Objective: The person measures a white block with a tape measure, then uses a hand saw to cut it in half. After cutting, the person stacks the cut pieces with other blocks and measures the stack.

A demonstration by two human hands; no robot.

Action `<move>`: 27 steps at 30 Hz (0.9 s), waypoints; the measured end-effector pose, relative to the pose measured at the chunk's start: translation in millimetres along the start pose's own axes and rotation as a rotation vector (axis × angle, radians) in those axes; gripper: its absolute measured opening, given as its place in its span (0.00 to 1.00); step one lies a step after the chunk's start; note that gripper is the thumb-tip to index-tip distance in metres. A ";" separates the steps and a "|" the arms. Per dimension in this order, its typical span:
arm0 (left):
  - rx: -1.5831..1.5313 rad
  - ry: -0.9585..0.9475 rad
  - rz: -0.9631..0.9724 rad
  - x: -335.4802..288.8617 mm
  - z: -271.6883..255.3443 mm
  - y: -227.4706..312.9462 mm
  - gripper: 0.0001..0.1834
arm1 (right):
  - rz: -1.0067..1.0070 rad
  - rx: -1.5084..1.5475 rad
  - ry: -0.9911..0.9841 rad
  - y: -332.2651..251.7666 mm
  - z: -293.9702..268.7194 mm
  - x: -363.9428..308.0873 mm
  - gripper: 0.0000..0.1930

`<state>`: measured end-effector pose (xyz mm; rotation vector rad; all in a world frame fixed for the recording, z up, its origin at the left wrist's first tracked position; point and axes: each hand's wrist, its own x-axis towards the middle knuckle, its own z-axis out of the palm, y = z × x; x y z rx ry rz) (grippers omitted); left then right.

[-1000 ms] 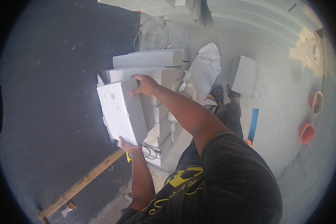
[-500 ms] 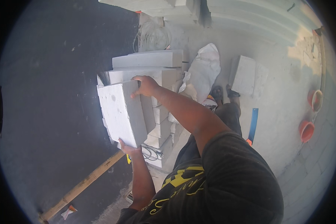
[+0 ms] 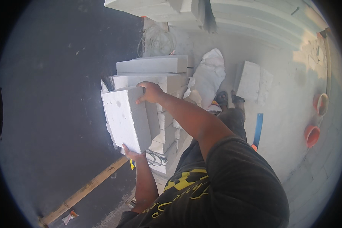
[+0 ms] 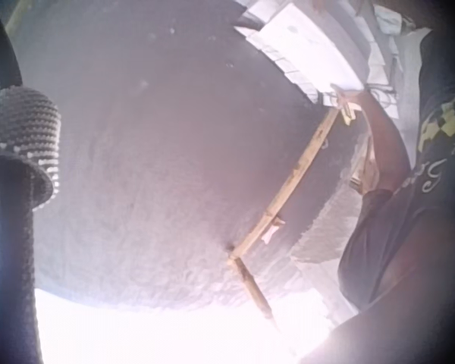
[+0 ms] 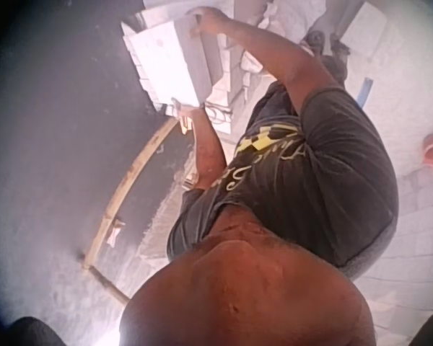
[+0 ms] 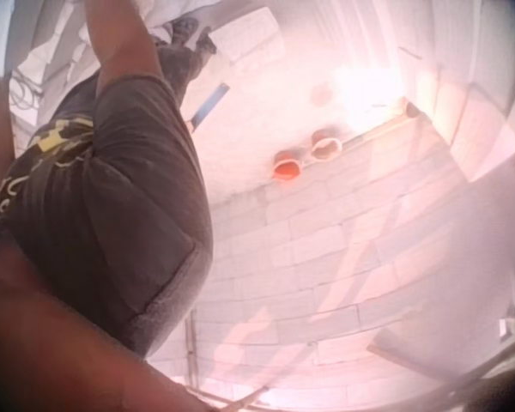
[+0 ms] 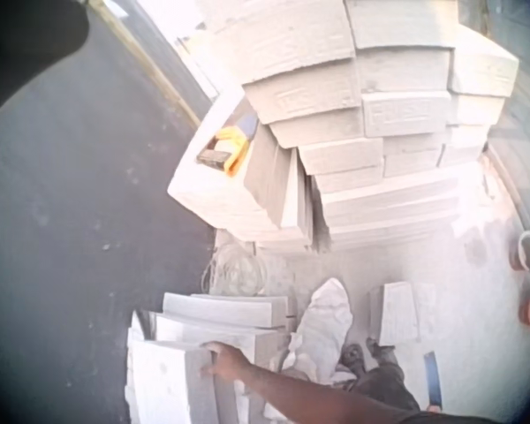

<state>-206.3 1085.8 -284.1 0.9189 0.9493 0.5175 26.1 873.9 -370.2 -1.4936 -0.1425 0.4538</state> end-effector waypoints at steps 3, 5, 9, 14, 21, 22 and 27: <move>0.017 -0.028 0.008 5.8 -7.0 -0.2 0.37 | 0.015 -0.057 -0.002 -1.6 -1.6 -1.4 0.45; 0.036 -0.043 0.018 5.6 -6.9 1.6 0.38 | 0.045 -0.068 -0.004 -7.5 -3.7 -4.9 0.45; 0.055 -0.015 -0.042 1.4 0.9 6.2 0.36 | 0.060 -0.150 -0.012 -18.4 -8.2 -8.3 0.45; 0.099 -0.094 -0.101 2.0 1.8 7.6 0.39 | 0.084 -0.081 -0.041 -18.8 -9.4 -9.1 0.47; 0.113 -0.076 -0.052 -1.5 3.8 4.3 0.39 | 0.061 -0.040 0.144 29.6 -22.3 -54.0 0.49; 0.128 -0.082 -0.053 -4.2 7.8 3.6 0.39 | 0.078 -0.050 0.157 42.3 -30.8 -63.0 0.48; 0.165 -0.120 -0.097 -2.2 -2.7 10.1 0.39 | 0.089 -0.061 0.132 41.3 -48.8 -96.6 0.46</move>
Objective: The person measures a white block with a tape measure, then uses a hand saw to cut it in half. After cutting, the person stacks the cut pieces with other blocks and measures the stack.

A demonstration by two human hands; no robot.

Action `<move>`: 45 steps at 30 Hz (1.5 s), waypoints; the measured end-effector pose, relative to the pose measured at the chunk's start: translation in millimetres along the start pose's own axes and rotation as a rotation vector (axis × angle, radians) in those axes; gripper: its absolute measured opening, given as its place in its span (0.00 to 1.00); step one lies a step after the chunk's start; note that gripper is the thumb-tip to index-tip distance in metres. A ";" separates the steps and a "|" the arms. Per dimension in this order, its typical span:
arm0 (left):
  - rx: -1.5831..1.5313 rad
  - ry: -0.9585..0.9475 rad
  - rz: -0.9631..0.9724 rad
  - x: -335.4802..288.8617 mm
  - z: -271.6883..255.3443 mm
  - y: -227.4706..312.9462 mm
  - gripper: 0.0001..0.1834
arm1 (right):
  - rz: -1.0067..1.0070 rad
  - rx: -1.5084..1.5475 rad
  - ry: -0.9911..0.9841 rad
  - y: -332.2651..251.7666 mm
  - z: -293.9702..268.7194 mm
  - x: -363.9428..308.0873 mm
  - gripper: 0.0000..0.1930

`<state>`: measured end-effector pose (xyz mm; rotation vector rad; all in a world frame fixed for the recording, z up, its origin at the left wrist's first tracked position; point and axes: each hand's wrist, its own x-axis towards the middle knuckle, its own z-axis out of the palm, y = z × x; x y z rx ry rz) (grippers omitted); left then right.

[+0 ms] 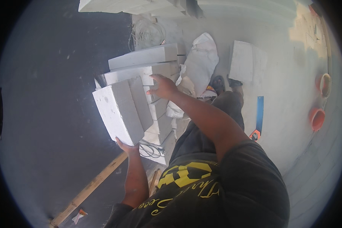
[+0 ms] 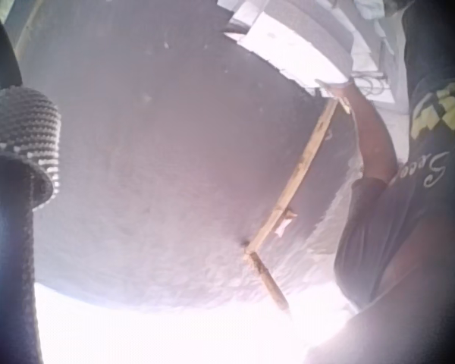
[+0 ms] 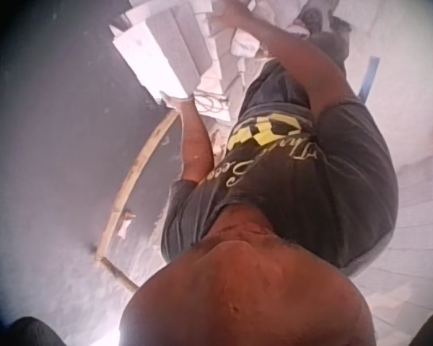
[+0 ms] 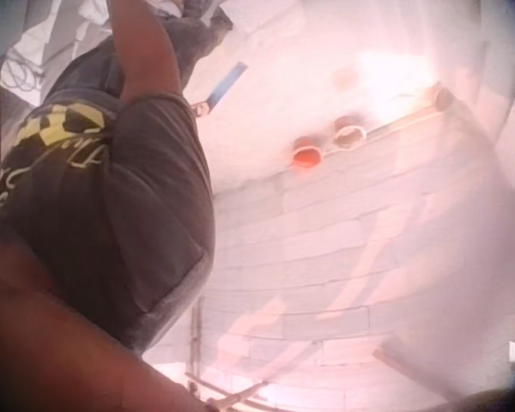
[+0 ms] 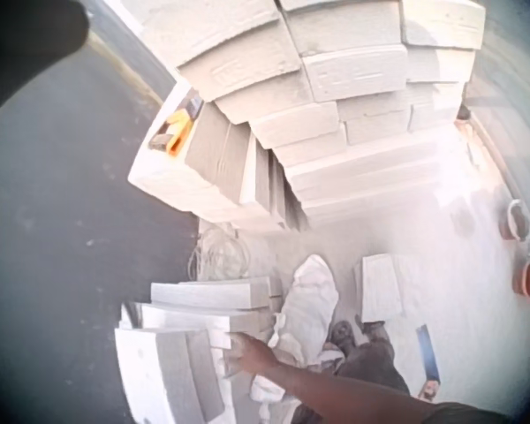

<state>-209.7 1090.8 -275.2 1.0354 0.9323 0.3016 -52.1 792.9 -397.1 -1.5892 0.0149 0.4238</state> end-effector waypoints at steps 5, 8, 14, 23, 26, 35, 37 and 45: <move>0.038 0.016 -0.029 -5.1 15.5 8.1 0.39 | -0.094 0.115 -0.180 -36.0 72.5 1.6 0.53; 0.088 0.079 0.008 -8.7 20.4 6.0 0.39 | -0.019 0.105 -0.233 -45.6 96.7 -13.9 0.56; 0.074 -0.017 -0.042 2.6 9.2 10.7 0.39 | -0.065 0.123 -0.068 -46.5 125.2 -20.7 0.57; 0.052 -0.016 -0.032 13.0 -3.0 10.1 0.39 | -0.005 0.180 -0.096 -47.7 128.2 -18.9 0.58; 0.016 0.003 -0.048 11.2 -0.5 10.0 0.39 | -0.043 0.175 -0.076 -47.8 128.6 -16.0 0.59; 0.018 0.019 -0.064 15.8 -1.1 10.5 0.40 | 0.043 0.126 -0.151 -59.1 119.3 -15.3 0.58; 0.030 0.013 -0.056 15.5 -5.0 10.6 0.40 | 0.051 0.104 -0.165 -61.4 117.1 -14.5 0.58; 0.042 0.009 -0.032 8.5 7.5 3.5 0.39 | 0.027 -0.045 -0.202 -67.6 105.7 -3.0 0.58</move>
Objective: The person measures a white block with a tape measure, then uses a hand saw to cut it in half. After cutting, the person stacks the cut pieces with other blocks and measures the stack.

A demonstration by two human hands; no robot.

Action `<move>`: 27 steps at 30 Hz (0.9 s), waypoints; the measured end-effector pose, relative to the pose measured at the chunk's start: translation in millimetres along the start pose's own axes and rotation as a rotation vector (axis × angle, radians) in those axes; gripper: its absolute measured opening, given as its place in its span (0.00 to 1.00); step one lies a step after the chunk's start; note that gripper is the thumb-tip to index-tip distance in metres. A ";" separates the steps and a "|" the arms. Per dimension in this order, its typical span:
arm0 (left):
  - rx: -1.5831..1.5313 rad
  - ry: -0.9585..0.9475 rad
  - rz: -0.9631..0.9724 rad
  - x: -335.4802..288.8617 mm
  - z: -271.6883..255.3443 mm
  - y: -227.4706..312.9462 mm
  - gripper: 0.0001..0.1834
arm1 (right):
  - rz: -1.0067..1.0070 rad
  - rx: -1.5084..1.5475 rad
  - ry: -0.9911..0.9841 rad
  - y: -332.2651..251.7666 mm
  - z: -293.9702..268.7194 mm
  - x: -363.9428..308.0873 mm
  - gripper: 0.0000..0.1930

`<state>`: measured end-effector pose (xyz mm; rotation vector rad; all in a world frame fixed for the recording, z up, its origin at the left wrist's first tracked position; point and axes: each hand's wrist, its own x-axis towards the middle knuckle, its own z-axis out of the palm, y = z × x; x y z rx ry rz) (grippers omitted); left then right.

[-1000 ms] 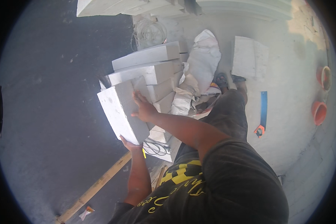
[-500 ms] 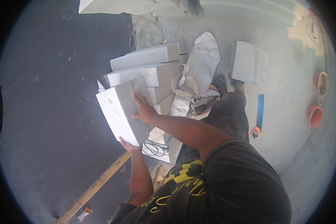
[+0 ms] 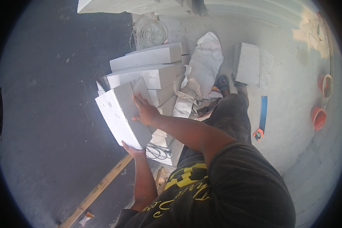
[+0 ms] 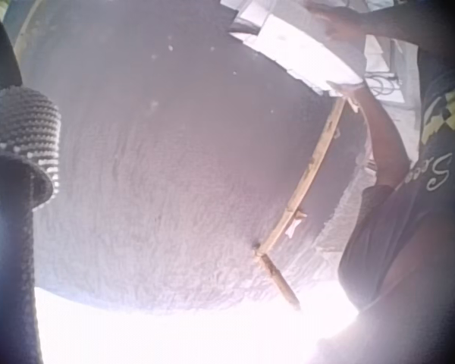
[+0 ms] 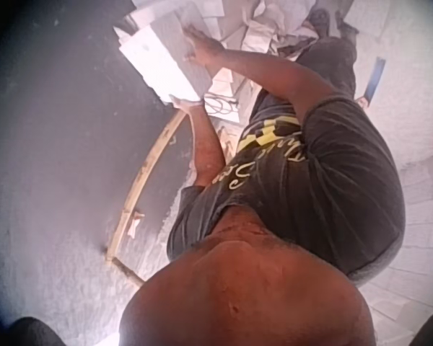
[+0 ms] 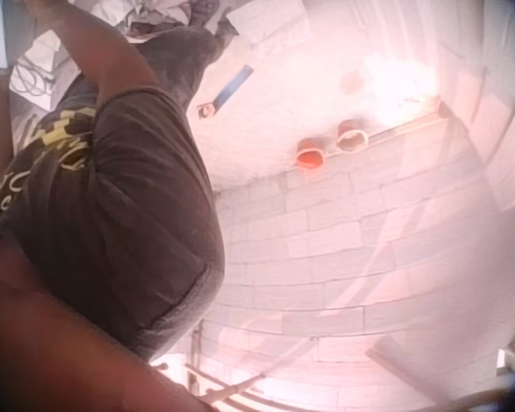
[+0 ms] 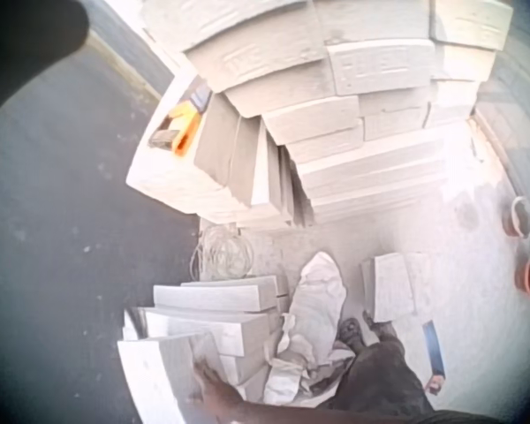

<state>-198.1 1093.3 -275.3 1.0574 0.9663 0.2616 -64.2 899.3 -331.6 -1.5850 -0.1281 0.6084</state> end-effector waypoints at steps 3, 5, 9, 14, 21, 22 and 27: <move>0.011 0.040 0.011 -1.4 -0.9 -0.6 0.39 | 0.059 -0.102 -0.137 -9.7 -21.3 6.9 0.61; 0.028 0.035 0.014 -1.9 2.1 -0.3 0.39 | -0.039 -0.102 0.032 -2.0 -38.4 31.6 0.60; -0.009 0.056 0.040 -1.3 4.1 -3.5 0.39 | -0.257 -0.113 0.040 15.7 -61.2 93.0 0.55; -0.029 0.155 0.074 -5.1 14.4 -7.7 0.39 | -0.209 -0.040 -0.016 12.3 -73.6 94.0 0.45; -0.057 0.042 0.041 -1.2 -4.1 1.0 0.39 | -0.104 -0.037 0.131 16.3 -55.7 61.2 0.43; -0.055 0.012 0.039 0.0 -7.0 1.0 0.39 | -0.133 -0.059 0.122 18.4 -55.9 60.5 0.42; -0.005 -0.006 0.047 4.5 -13.7 1.7 0.39 | -0.191 -0.145 -0.023 31.1 -72.0 73.8 0.35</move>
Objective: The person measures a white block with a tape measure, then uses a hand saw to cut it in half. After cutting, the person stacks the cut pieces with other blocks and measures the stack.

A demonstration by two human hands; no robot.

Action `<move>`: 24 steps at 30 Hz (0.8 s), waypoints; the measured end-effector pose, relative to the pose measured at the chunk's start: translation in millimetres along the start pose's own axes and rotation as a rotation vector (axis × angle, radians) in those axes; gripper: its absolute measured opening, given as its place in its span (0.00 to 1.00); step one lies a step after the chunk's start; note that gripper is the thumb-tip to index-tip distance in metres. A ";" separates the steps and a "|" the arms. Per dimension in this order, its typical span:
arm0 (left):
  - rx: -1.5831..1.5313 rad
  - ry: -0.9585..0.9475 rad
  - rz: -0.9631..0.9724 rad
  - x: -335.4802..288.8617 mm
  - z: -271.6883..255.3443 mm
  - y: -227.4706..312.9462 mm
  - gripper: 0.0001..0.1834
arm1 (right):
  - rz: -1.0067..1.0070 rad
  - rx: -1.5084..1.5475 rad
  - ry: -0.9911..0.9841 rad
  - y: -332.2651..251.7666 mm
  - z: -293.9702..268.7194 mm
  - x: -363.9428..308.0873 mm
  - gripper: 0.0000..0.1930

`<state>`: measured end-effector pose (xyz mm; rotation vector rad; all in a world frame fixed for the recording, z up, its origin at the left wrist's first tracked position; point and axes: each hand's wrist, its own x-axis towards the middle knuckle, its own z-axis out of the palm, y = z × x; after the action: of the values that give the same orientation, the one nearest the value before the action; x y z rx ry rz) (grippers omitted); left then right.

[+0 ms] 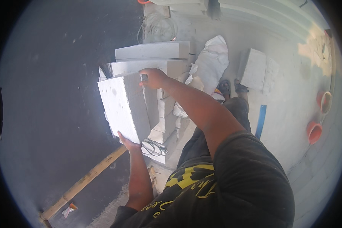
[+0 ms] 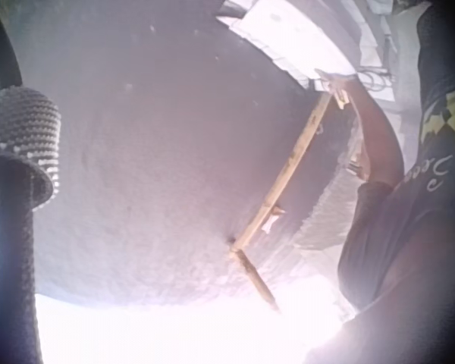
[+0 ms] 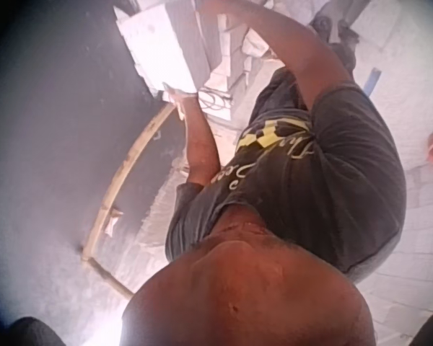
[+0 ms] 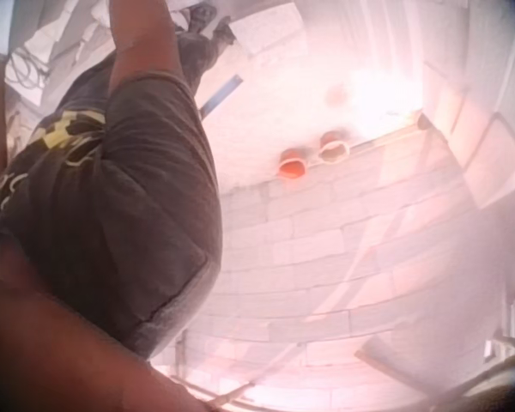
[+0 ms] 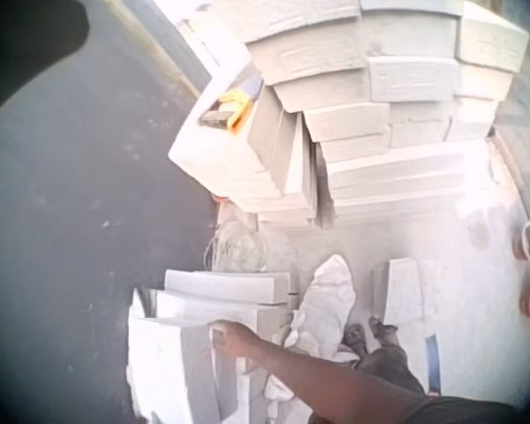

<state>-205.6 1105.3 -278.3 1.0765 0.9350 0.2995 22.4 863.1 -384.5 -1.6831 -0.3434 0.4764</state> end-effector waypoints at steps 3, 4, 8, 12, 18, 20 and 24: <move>0.008 0.027 0.004 2.9 -5.0 3.0 0.39 | 0.042 0.089 0.010 -6.6 -2.0 -2.1 0.31; 0.003 0.024 0.014 4.1 -6.8 3.7 0.39 | 0.029 0.069 0.016 -10.7 -2.9 -3.0 0.30; -0.002 0.038 0.008 5.9 -7.7 4.9 0.39 | 0.022 0.068 -0.027 -13.5 -7.2 -5.4 0.27; 0.034 -0.019 0.015 -0.2 -0.5 7.9 0.39 | 0.001 0.141 -0.051 -7.6 -6.3 -6.5 0.27; 0.115 0.015 -0.025 -3.0 5.0 15.0 0.40 | 0.027 0.241 -0.056 -8.6 -5.4 -10.9 0.26; 0.091 -0.022 -0.025 -0.9 2.0 14.2 0.39 | 0.060 0.236 -0.057 -8.8 -4.4 -12.2 0.26; 0.067 -0.040 -0.032 -5.9 7.6 14.6 0.39 | 0.079 0.238 -0.038 -10.7 -5.5 -13.9 0.29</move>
<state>-200.1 1103.9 -261.8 1.1239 0.9313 0.2205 13.5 853.4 -371.6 -1.4612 -0.2385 0.5851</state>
